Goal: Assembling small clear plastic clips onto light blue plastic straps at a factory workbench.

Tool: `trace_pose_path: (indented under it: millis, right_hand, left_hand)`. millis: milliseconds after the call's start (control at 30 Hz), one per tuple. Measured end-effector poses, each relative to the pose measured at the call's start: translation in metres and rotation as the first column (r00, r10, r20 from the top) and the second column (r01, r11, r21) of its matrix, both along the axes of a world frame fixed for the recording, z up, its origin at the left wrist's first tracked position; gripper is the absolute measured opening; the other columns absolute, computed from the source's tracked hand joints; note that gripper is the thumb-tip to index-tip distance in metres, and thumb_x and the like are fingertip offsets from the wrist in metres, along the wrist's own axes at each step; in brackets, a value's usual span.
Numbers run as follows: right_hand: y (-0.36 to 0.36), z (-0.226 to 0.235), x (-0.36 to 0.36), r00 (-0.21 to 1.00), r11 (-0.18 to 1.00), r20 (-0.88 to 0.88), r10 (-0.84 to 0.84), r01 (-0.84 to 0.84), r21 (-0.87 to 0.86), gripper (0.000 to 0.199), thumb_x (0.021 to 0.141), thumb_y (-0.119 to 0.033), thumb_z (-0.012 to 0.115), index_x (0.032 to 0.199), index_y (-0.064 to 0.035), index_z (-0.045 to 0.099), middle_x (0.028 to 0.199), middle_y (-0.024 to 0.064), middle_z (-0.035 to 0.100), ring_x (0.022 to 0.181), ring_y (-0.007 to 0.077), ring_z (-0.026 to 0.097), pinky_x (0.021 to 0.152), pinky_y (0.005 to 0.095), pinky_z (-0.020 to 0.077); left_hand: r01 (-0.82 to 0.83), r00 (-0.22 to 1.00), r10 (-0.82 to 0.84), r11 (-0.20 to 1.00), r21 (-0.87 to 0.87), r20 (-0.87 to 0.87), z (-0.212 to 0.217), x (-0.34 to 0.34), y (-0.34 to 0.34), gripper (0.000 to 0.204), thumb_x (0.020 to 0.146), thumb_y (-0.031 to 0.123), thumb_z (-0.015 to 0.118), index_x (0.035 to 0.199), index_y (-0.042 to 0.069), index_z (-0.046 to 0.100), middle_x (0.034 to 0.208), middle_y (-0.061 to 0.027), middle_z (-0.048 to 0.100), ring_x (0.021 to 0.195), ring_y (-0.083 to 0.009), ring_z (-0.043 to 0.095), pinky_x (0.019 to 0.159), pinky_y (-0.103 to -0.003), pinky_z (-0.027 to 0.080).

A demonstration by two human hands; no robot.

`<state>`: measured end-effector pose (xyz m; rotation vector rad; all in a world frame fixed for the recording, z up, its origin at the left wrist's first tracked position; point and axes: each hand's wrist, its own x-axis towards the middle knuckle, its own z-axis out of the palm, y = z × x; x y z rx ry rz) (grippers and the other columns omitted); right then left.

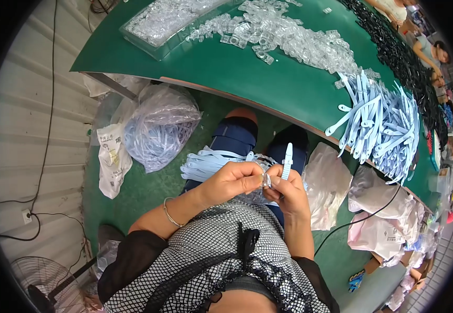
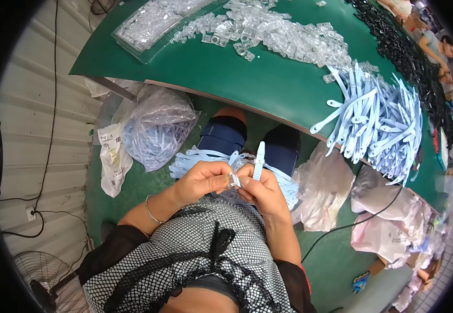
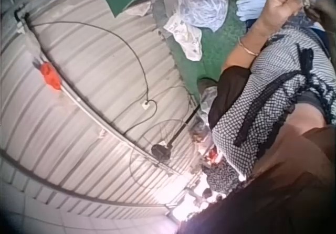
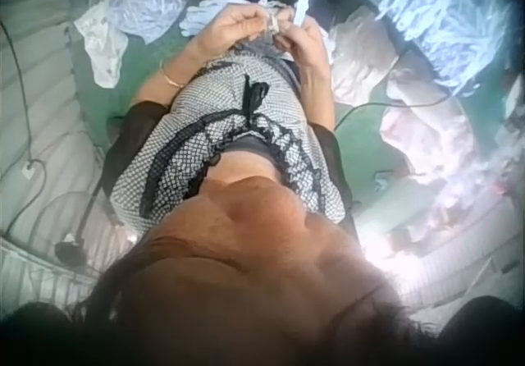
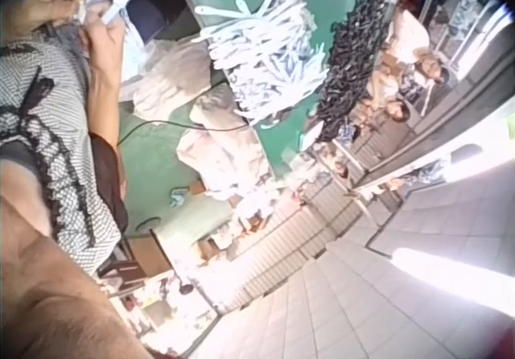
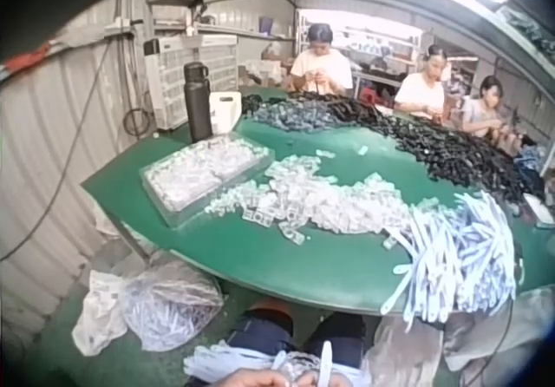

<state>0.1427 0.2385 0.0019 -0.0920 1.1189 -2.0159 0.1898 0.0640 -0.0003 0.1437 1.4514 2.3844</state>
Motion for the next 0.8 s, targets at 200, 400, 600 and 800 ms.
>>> trace_pose_path:
  millis: [200, 400, 600, 800]
  right_hand:
    - [-0.001, 0.002, 0.002, 0.98, 0.986, -0.19, -0.063, 0.091, 0.141, 0.017, 0.081, -0.015, 0.053, 0.086, 0.0014, 0.051, 0.063, 0.0013, 0.048, 0.05, 0.0064, 0.039, 0.044, 0.0195, 0.0273]
    - [-0.012, -0.006, 0.003, 0.5, 0.895, -0.866, 0.009, 0.382, 0.23, 0.01, 0.074, -0.002, 0.058, 0.083, -0.001, 0.055, 0.099, 0.0097, 0.051, 0.08, 0.0155, 0.051, 0.069, 0.0254, 0.0414]
    - [-0.007, -0.013, 0.013, 0.814, 0.968, -0.529, -0.241, 0.243, -0.066, 0.009, 0.08, -0.011, 0.056, 0.079, -0.0023, 0.055, 0.101, 0.0083, 0.046, 0.069, 0.0095, 0.045, 0.055, 0.0198, 0.0359]
    - [-0.011, -0.016, 0.009, 0.857, 0.964, -0.457, -0.239, 0.266, -0.005, 0.014, 0.076, -0.008, 0.063, 0.083, 0.0002, 0.055, 0.102, 0.007, 0.047, 0.074, 0.0096, 0.047, 0.063, 0.0207, 0.0377]
  left_hand:
    - [-0.07, 0.989, 0.033, 0.965, -0.253, -0.147, 0.0, -0.004, -0.007, 0.014, 0.085, 0.014, 0.057, 0.083, 0.0, 0.057, 0.072, -0.0005, 0.056, 0.065, -0.008, 0.05, 0.057, -0.023, 0.039]
    - [-0.405, 0.857, 0.066, 0.7, -0.588, -0.511, 0.003, -0.003, -0.01, 0.014, 0.078, 0.014, 0.063, 0.084, 0.002, 0.057, 0.063, -0.0069, 0.056, 0.055, -0.0128, 0.052, 0.051, -0.026, 0.041]
    - [-0.024, 0.992, -0.014, 0.957, -0.291, -0.129, 0.001, 0.0, -0.016, 0.009, 0.084, 0.008, 0.056, 0.089, 0.001, 0.056, 0.075, -0.002, 0.056, 0.066, -0.0078, 0.051, 0.058, -0.023, 0.042]
    - [-0.078, 0.977, 0.005, 0.938, -0.337, -0.213, 0.019, -0.001, -0.012, 0.011, 0.087, 0.007, 0.05, 0.097, 0.002, 0.052, 0.082, -0.0011, 0.054, 0.069, -0.0059, 0.05, 0.059, -0.02, 0.041]
